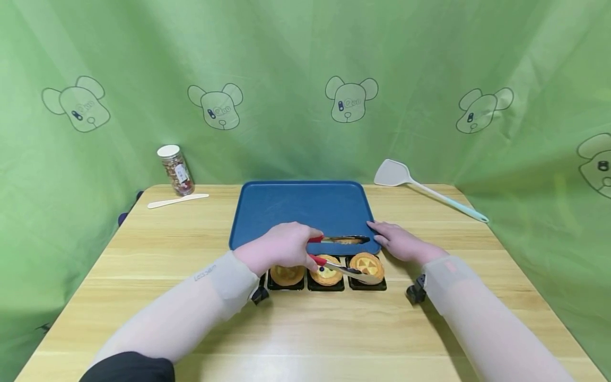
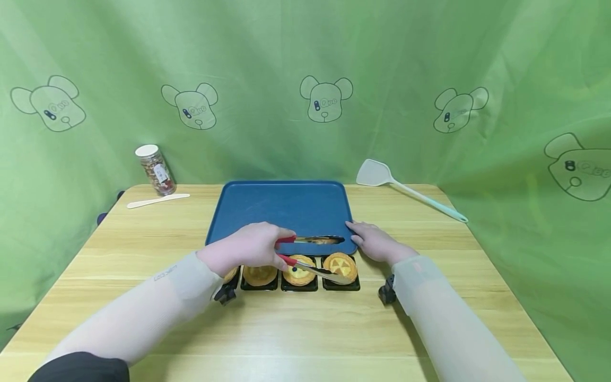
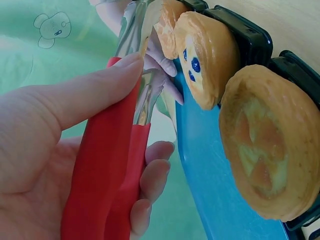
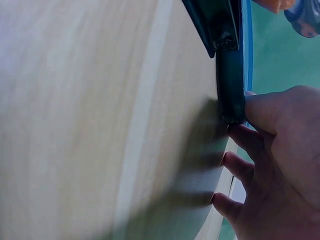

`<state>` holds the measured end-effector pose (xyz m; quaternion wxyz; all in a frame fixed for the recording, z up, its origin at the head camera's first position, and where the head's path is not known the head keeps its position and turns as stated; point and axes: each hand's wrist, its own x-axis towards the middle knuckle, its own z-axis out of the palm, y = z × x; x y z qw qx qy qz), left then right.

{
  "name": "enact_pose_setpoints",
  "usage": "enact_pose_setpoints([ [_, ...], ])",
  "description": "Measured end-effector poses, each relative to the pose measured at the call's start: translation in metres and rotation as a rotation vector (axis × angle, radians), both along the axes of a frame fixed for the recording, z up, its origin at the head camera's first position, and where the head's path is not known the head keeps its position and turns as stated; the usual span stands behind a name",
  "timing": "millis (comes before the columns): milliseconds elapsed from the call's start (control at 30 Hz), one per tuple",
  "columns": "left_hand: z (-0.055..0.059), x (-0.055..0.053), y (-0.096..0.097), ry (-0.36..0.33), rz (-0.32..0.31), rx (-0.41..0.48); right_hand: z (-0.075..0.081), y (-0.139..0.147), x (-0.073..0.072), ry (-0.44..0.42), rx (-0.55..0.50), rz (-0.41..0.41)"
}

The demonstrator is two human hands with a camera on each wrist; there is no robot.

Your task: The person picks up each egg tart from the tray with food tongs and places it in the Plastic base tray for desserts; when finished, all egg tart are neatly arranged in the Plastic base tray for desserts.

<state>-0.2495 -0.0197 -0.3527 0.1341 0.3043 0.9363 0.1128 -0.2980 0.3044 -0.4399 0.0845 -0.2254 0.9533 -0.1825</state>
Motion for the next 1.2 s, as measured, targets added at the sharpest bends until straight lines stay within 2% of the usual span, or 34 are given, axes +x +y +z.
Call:
enact_pose_setpoints([
  [133,0.001,-0.001,-0.005,0.006,0.014,0.036,0.000,0.000,0.000,0.012,-0.006,0.008],
  [300,0.002,-0.006,-0.017,0.028,0.078,0.112,0.000,0.000,0.001,0.025,-0.010,0.009],
  [433,0.002,-0.011,-0.033,0.049,0.157,0.184,0.000,0.000,0.001,0.033,-0.015,0.007],
  [533,0.004,-0.014,-0.049,0.063,0.233,0.276,0.000,0.001,0.001,0.036,-0.016,0.010],
  [667,0.004,-0.019,-0.076,0.069,0.332,0.413,-0.001,0.001,0.001,0.031,-0.025,0.014],
  [767,0.004,-0.022,-0.099,0.055,0.392,0.479,-0.001,0.002,0.001,0.030,-0.035,0.011],
  [900,-0.002,-0.027,-0.132,0.066,0.473,0.521,-0.001,0.003,0.002,0.040,-0.042,0.009],
  [1033,-0.016,-0.032,-0.164,0.105,0.576,0.531,0.000,0.002,0.002,0.036,-0.046,0.010],
  [1200,-0.033,-0.031,-0.200,0.096,0.723,0.528,0.002,0.000,0.002,0.022,-0.026,0.017],
])
